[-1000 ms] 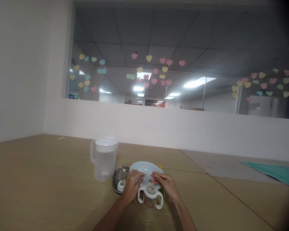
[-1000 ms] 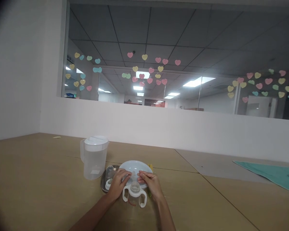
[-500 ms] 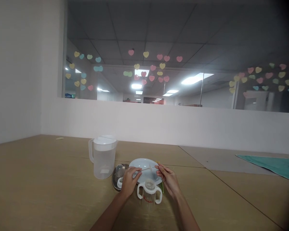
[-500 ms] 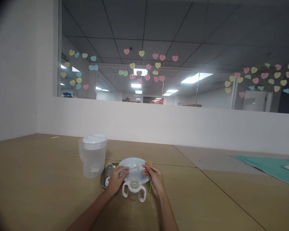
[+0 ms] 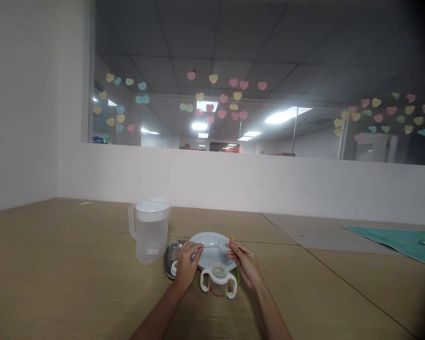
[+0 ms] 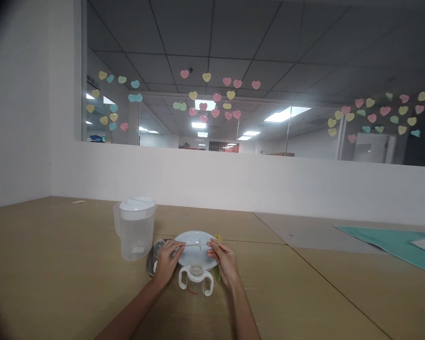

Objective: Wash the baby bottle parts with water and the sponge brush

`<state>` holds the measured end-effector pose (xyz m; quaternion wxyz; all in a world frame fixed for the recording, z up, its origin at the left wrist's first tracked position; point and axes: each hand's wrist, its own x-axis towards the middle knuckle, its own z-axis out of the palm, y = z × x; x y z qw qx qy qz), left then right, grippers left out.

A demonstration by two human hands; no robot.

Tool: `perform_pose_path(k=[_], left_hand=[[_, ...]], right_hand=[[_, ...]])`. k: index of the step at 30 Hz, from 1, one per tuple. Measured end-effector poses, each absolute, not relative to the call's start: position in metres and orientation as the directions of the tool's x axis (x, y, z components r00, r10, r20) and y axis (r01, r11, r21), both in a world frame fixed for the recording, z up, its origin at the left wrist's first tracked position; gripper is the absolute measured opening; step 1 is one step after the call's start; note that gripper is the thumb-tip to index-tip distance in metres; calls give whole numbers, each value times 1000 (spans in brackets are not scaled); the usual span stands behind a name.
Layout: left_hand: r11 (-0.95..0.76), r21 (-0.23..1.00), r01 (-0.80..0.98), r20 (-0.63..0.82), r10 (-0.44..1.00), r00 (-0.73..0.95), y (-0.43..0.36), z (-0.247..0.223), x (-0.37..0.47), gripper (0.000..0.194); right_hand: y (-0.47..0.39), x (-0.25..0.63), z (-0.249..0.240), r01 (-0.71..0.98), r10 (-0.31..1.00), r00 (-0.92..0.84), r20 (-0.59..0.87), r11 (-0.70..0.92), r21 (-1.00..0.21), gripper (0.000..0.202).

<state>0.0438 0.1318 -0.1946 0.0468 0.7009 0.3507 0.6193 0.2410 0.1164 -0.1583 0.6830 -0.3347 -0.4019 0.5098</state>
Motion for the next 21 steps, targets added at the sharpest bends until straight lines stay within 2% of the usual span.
perform_pose_path(k=[9, 17, 21], left_hand=[[-760, 471, 449, 846, 534, 17, 129, -195, 45, 29], [-770, 428, 473, 851, 519, 74, 129, -197, 47, 29], [-752, 402, 522, 848, 521, 97, 129, -197, 45, 29]], right_hand=[[114, 234, -159, -369, 968, 140, 206, 244, -897, 36], [111, 231, -159, -236, 970, 42, 239, 242, -941, 38], [110, 233, -156, -264, 965, 41, 258, 259, -929, 44]])
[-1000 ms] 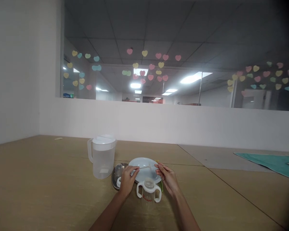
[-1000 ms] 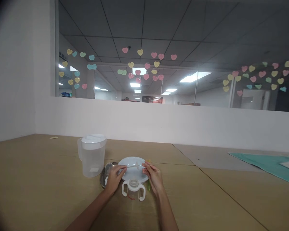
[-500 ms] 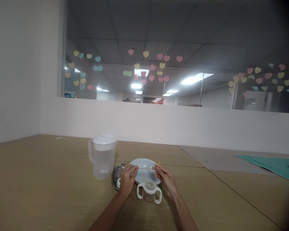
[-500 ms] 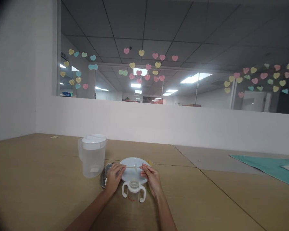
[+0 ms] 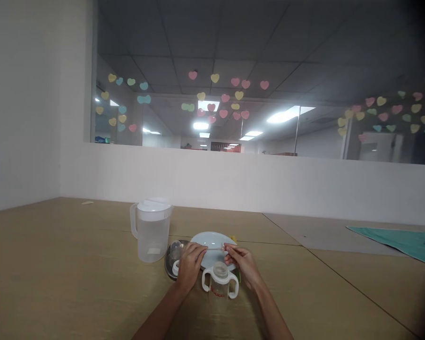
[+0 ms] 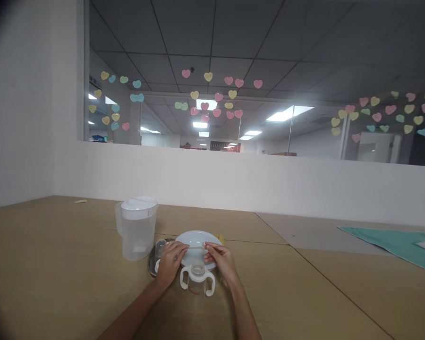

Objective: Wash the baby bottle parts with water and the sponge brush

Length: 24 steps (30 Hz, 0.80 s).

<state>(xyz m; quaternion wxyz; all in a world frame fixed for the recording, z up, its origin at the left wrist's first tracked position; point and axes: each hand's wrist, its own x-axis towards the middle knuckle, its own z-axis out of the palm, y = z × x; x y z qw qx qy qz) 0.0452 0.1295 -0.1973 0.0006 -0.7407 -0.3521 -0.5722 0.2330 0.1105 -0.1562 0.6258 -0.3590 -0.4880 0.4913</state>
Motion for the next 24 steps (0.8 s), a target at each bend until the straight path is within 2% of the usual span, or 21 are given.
perform_pose_path(k=[5, 7, 9, 13, 19, 24], left_hand=[[-744, 368, 557, 856, 506, 110, 128, -197, 44, 27], [-743, 361, 564, 862, 497, 103, 127, -196, 43, 26], [-745, 356, 563, 868, 487, 96, 126, -195, 44, 25], [-740, 362, 567, 878, 475, 59, 125, -193, 45, 25], [-726, 379, 573, 882, 471, 13, 123, -190, 45, 25], [-738, 367, 566, 888, 459, 23, 120, -187, 45, 26]], right_hand=[[112, 242, -152, -381, 953, 149, 263, 301, -874, 52], [114, 245, -153, -303, 948, 202, 246, 299, -905, 56], [116, 246, -157, -156, 935, 252, 251, 295, -943, 61], [115, 245, -160, 36, 896, 307, 320, 325, -945, 67], [111, 243, -155, 88, 911, 238, 338, 326, -941, 66], [110, 244, -154, 21, 940, 171, 294, 295, -955, 65]])
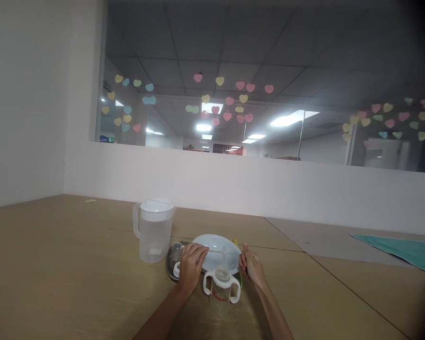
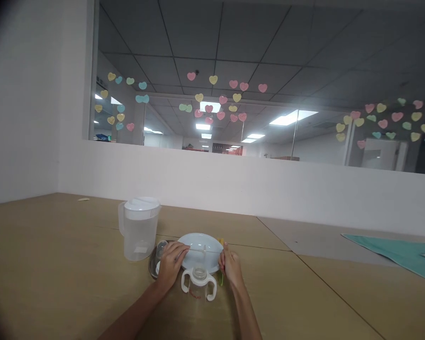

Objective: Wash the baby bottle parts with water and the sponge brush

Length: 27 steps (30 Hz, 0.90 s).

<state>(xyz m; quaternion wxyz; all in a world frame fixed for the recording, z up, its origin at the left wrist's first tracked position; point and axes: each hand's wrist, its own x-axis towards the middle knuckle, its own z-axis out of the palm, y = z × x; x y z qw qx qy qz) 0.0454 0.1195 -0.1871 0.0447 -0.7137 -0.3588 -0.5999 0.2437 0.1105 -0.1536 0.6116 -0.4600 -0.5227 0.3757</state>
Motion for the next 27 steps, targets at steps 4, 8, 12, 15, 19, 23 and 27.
perform_pose_path(k=[4, 8, 12, 15, 19, 23, 27], left_hand=[[-750, 323, 577, 887, 452, 90, 112, -184, 51, 26], [-747, 268, 609, 878, 449, 165, 105, -181, 56, 23], [-704, 251, 665, 884, 446, 138, 106, -176, 50, 22], [-683, 249, 687, 892, 438, 112, 110, -174, 45, 21], [-683, 199, 703, 905, 402, 135, 114, -175, 45, 23], [-684, 156, 713, 915, 373, 157, 115, -178, 47, 24], [-687, 106, 719, 918, 346, 195, 114, -177, 51, 25]], right_hand=[[111, 238, -156, 52, 955, 113, 275, 271, -961, 65], [108, 231, -156, 95, 959, 82, 272, 264, -960, 67], [106, 233, -154, 28, 928, 256, 269, 271, -962, 63], [108, 241, -153, -68, 877, 404, 261, 313, -947, 61], [113, 253, -156, -169, 823, 521, 227, 360, -917, 62], [120, 261, -166, -213, 766, 621, 166, 369, -905, 59], [125, 268, -174, -219, 697, 712, 85, 335, -916, 57]])
